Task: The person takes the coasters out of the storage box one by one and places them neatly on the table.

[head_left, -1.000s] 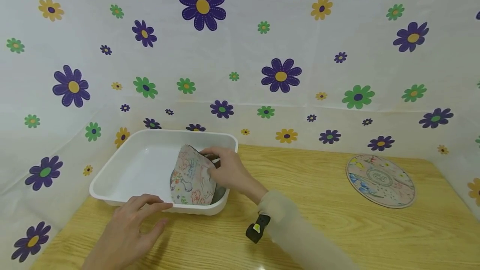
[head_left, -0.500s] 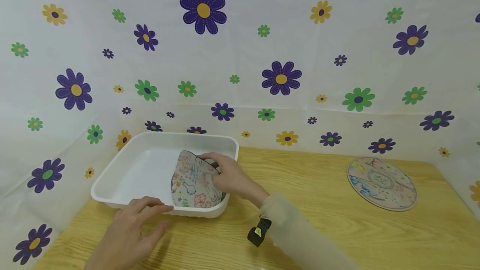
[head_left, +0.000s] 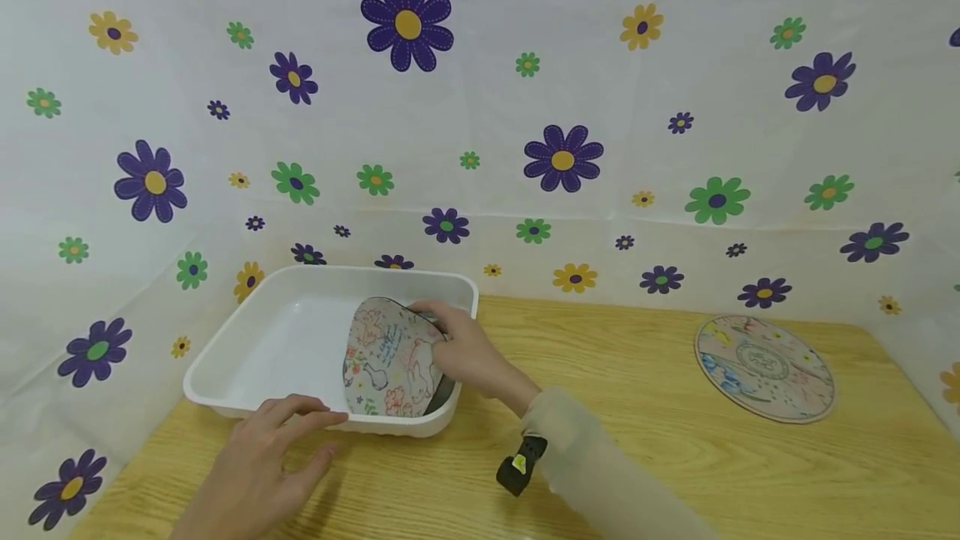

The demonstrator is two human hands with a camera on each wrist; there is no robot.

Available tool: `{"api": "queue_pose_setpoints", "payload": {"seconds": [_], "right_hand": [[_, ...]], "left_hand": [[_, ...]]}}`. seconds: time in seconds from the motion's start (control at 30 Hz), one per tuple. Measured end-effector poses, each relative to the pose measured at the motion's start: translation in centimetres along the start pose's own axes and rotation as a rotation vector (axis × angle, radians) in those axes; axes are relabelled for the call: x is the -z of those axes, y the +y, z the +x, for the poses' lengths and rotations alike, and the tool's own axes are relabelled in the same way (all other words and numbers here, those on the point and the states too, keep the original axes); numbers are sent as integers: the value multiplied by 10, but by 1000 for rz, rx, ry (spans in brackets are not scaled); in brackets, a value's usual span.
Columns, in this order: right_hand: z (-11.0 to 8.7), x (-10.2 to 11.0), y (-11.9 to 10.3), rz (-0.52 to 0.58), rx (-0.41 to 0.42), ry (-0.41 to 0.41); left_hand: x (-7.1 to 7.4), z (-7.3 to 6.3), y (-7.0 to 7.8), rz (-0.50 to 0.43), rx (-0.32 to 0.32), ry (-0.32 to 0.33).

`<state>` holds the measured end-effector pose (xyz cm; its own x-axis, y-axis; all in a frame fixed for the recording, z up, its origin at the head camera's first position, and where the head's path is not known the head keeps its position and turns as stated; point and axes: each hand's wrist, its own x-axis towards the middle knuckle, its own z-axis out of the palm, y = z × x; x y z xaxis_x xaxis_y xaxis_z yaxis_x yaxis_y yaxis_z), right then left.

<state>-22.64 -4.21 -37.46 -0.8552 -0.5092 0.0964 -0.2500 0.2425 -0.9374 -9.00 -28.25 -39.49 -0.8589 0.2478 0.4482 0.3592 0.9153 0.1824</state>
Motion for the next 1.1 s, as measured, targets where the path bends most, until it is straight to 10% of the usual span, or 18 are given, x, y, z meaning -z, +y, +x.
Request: {"api": "queue_pose_setpoints", "payload": {"seconds": [0.43, 1.1], "right_hand": [[-5, 4, 5, 269, -94, -2], [-12, 10, 12, 364, -139, 121]], "left_hand": [[0, 0, 0, -19, 25, -18], [1, 1, 0, -18, 79, -85]]}}
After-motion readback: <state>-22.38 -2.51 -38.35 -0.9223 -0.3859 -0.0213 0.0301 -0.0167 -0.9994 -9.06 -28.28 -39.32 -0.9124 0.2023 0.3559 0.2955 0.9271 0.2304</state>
